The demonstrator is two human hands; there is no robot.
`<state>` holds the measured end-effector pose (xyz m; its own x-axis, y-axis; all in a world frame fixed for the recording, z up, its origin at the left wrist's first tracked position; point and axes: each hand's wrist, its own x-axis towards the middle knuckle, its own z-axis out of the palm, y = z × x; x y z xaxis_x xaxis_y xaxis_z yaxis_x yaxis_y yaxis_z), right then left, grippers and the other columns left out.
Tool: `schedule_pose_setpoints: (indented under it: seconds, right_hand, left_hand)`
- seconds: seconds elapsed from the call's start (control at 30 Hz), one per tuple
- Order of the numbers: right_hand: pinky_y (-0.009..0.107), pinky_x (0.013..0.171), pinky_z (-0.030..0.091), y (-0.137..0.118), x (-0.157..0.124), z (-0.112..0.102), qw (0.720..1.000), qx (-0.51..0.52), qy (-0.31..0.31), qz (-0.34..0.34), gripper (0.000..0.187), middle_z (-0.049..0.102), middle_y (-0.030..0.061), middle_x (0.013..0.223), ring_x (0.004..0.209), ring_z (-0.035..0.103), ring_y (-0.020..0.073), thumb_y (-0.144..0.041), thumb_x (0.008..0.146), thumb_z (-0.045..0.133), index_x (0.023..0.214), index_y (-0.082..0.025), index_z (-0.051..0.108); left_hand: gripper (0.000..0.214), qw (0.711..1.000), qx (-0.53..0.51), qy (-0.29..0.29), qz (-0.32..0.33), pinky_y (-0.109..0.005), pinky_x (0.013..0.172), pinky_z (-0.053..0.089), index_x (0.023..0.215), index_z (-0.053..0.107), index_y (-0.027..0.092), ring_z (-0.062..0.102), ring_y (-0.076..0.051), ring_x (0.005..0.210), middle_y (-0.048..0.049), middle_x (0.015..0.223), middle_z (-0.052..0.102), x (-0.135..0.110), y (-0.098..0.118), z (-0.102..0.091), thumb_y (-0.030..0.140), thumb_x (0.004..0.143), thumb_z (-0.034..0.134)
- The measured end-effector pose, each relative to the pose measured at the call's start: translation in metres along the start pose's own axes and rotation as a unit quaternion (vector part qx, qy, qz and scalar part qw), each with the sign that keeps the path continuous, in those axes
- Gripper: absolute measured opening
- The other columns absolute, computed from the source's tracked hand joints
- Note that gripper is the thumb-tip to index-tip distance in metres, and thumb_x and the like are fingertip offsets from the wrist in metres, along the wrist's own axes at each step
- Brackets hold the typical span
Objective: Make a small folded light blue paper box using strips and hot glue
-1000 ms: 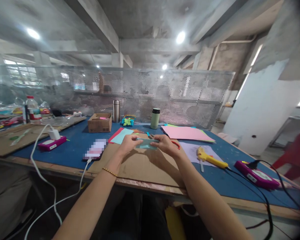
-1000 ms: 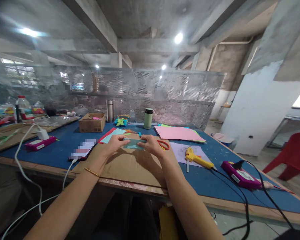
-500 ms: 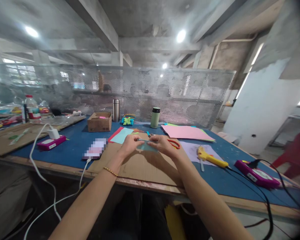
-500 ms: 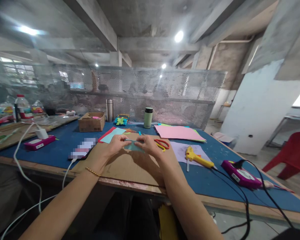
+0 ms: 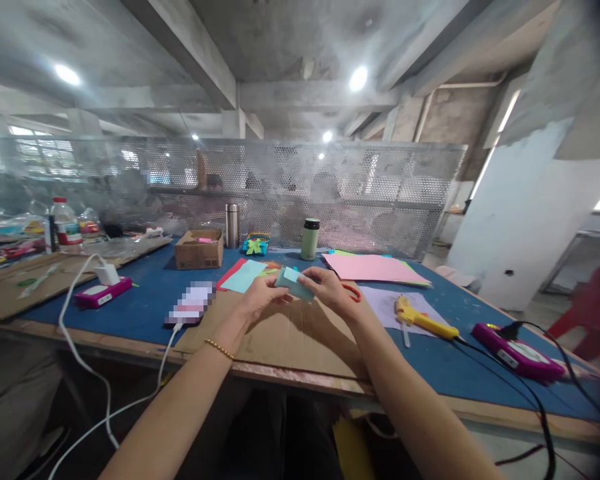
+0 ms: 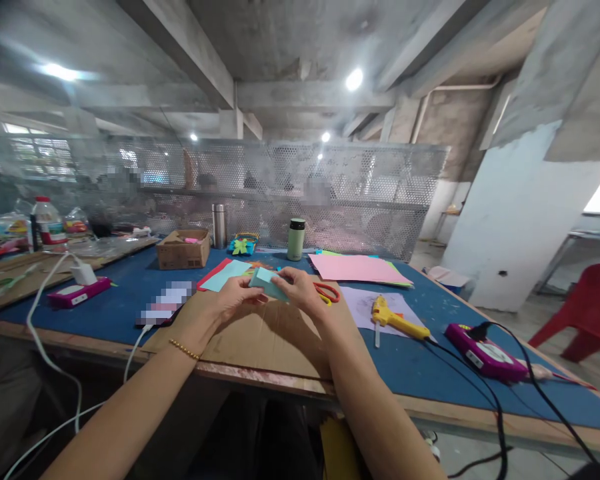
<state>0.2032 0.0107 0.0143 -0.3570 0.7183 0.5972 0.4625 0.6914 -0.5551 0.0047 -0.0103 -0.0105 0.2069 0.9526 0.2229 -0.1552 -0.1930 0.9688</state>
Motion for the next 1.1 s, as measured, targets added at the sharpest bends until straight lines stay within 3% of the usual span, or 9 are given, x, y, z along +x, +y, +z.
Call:
schedule_pose_setpoints:
  seconds: [0.07,0.17,0.27,0.37,0.5,0.63,0.8,0.93,1.1]
  right_hand:
    - [0.027,0.069,0.042,-0.003,0.000,0.000,0.996,-0.055,0.070,-0.023,0.024,0.065,0.0031,0.082,0.075,0.057,0.0164,-0.038,0.088,0.054,0.087,-0.018,0.066]
    - [0.028,0.069,0.039,-0.008,-0.003,0.001,0.973,-0.145,0.168,-0.065,0.022,0.065,0.0046,0.077,0.073,0.056,0.0169,-0.031,0.089,0.053,0.075,-0.019,0.065]
    - [0.026,0.058,0.034,-0.010,-0.007,0.007,0.971,-0.174,0.122,-0.107,0.027,0.057,0.0009,0.062,0.058,0.047,0.0137,-0.020,0.088,0.051,0.062,-0.019,0.059]
    - [0.026,0.059,0.035,-0.008,-0.009,0.015,0.971,-0.177,0.055,-0.150,0.022,0.060,0.0018,0.067,0.060,0.049,0.0138,-0.012,0.084,0.052,0.067,-0.019,0.064]
    - [0.028,0.067,0.043,-0.004,-0.007,0.016,0.970,-0.185,0.082,-0.139,0.023,0.068,0.0069,0.087,0.075,0.058,0.0177,-0.013,0.086,0.052,0.095,-0.021,0.073]
    - [0.030,0.073,0.047,0.000,-0.006,0.012,0.973,-0.181,0.080,-0.118,0.029,0.069,0.0073,0.091,0.082,0.060,0.0196,-0.013,0.086,0.054,0.106,-0.023,0.073]
    - [0.030,0.073,0.047,-0.003,-0.007,0.012,0.978,-0.175,0.061,-0.096,0.027,0.068,0.0073,0.091,0.080,0.060,0.0189,-0.014,0.086,0.055,0.105,-0.022,0.073]
    - [0.031,0.075,0.046,-0.008,-0.008,0.012,0.979,-0.173,0.053,-0.091,0.021,0.066,0.0084,0.092,0.082,0.060,0.0192,-0.015,0.087,0.054,0.098,-0.019,0.072]
    - [0.030,0.075,0.046,-0.009,-0.008,0.012,0.980,-0.146,0.078,-0.114,0.017,0.064,0.0078,0.091,0.082,0.059,0.0188,-0.018,0.088,0.055,0.095,-0.018,0.070]
  left_hand:
    - [0.023,0.998,-0.018,0.057,-0.028,-0.026,0.057,0.055,0.086,0.070,0.009,0.070,-0.018,0.063,-0.0070,0.075,0.071,0.006,-0.004,-0.003,0.017,0.067,0.079]
    - [0.017,0.991,-0.049,0.121,-0.033,-0.024,0.051,0.054,0.083,0.067,0.009,0.070,-0.018,0.060,-0.0060,0.067,0.070,0.012,-0.007,-0.007,0.013,0.070,0.077]
    - [0.017,0.988,-0.068,0.135,-0.013,-0.022,0.051,0.054,0.080,0.065,0.009,0.070,-0.017,0.059,-0.0048,0.067,0.070,0.014,-0.007,-0.008,0.014,0.071,0.078]
    - [0.021,0.991,-0.063,0.114,-0.007,-0.022,0.051,0.054,0.079,0.066,0.009,0.070,-0.016,0.058,-0.0050,0.068,0.070,0.013,-0.006,-0.006,0.019,0.070,0.081]
    - [0.027,0.997,-0.026,0.074,0.005,-0.022,0.051,0.053,0.082,0.069,0.008,0.069,-0.016,0.059,-0.0068,0.068,0.071,0.010,-0.006,-0.002,0.026,0.068,0.083]
    - [0.029,0.998,0.017,0.051,0.021,-0.023,0.054,0.052,0.084,0.071,0.008,0.069,-0.016,0.060,-0.0077,0.067,0.072,0.009,-0.008,-0.001,0.029,0.068,0.081]
    - [0.027,0.997,0.056,0.032,0.039,-0.024,0.057,0.052,0.085,0.072,0.009,0.067,-0.015,0.059,-0.0066,0.066,0.071,0.010,-0.013,-0.003,0.031,0.070,0.077]
    - [0.022,0.989,0.129,0.001,0.076,-0.024,0.055,0.050,0.075,0.072,0.011,0.064,-0.014,0.055,-0.0045,0.062,0.070,0.009,-0.015,-0.002,0.033,0.073,0.073]
    - [0.017,0.984,0.145,-0.012,0.103,-0.025,0.057,0.050,0.076,0.073,0.013,0.064,-0.015,0.056,-0.0029,0.063,0.070,0.008,-0.016,0.000,0.030,0.075,0.070]
